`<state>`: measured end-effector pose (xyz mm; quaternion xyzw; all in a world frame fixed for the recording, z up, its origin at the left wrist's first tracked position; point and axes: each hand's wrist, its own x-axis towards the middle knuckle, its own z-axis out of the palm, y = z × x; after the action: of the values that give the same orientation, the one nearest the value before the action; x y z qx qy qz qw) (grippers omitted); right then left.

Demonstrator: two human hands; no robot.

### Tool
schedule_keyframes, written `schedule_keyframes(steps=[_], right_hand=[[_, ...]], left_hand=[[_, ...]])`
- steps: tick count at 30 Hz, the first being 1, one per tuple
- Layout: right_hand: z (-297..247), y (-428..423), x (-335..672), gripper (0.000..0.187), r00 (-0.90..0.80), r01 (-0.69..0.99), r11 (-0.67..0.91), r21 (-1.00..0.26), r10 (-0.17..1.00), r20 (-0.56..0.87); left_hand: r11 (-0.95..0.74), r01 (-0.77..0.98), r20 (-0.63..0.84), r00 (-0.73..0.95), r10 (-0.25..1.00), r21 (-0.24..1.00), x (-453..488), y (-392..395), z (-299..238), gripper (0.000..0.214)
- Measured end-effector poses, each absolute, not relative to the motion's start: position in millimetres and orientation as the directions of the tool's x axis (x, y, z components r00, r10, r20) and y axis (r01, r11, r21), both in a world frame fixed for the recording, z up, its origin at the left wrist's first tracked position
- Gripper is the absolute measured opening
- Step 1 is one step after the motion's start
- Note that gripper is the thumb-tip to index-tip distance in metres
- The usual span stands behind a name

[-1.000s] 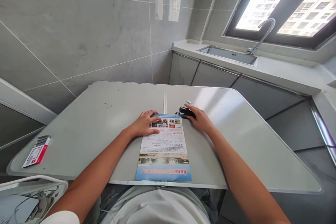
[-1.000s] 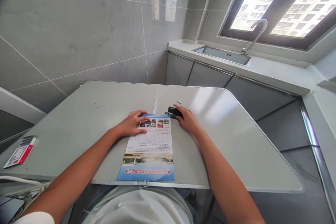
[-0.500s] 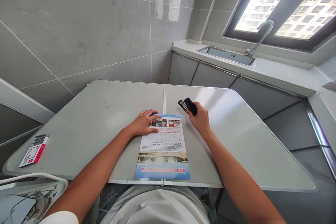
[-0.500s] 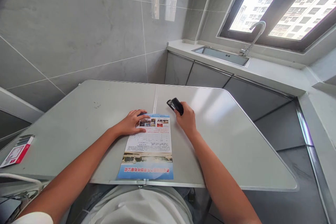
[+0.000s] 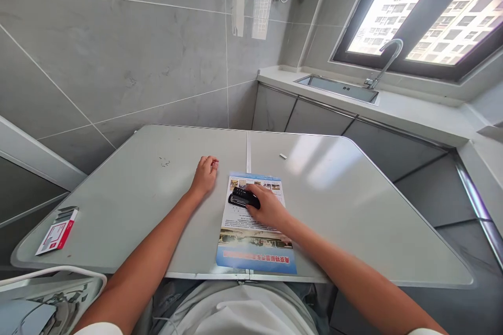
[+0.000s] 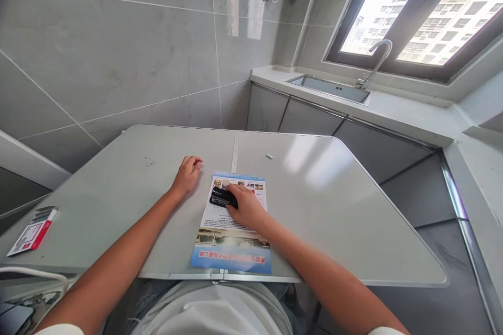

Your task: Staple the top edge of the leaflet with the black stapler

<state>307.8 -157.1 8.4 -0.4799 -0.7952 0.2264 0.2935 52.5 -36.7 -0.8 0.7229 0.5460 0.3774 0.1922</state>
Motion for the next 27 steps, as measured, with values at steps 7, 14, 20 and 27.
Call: schedule_keyframes(steps=[7, 14, 20, 27], right_hand=[[8, -169, 410, 0.041, -0.307, 0.705, 0.355, -0.614, 0.933, 0.188], [7, -180, 453, 0.045, -0.234, 0.704, 0.254, -0.663, 0.965, 0.121], [18, -131, 499, 0.057, -0.318, 0.578, 0.287, -0.763, 0.941, 0.113], [-6, -80, 479, 0.053, -0.612, 0.666, 0.599, -0.444, 0.780, 0.135]], left_hand=[[-0.277, 0.606, 0.288, 0.082, 0.954, 0.746, 48, -35, -2, 0.026], [-0.240, 0.607, 0.271, 0.042, 0.962, 0.758, 48, -35, -3, 0.027], [-0.208, 0.578, 0.260, -0.008, 0.965, 0.789, 42, -29, -7, 0.026], [-0.158, 0.569, 0.222, -0.045, 0.974, 0.807, 38, -25, -9, 0.024]])
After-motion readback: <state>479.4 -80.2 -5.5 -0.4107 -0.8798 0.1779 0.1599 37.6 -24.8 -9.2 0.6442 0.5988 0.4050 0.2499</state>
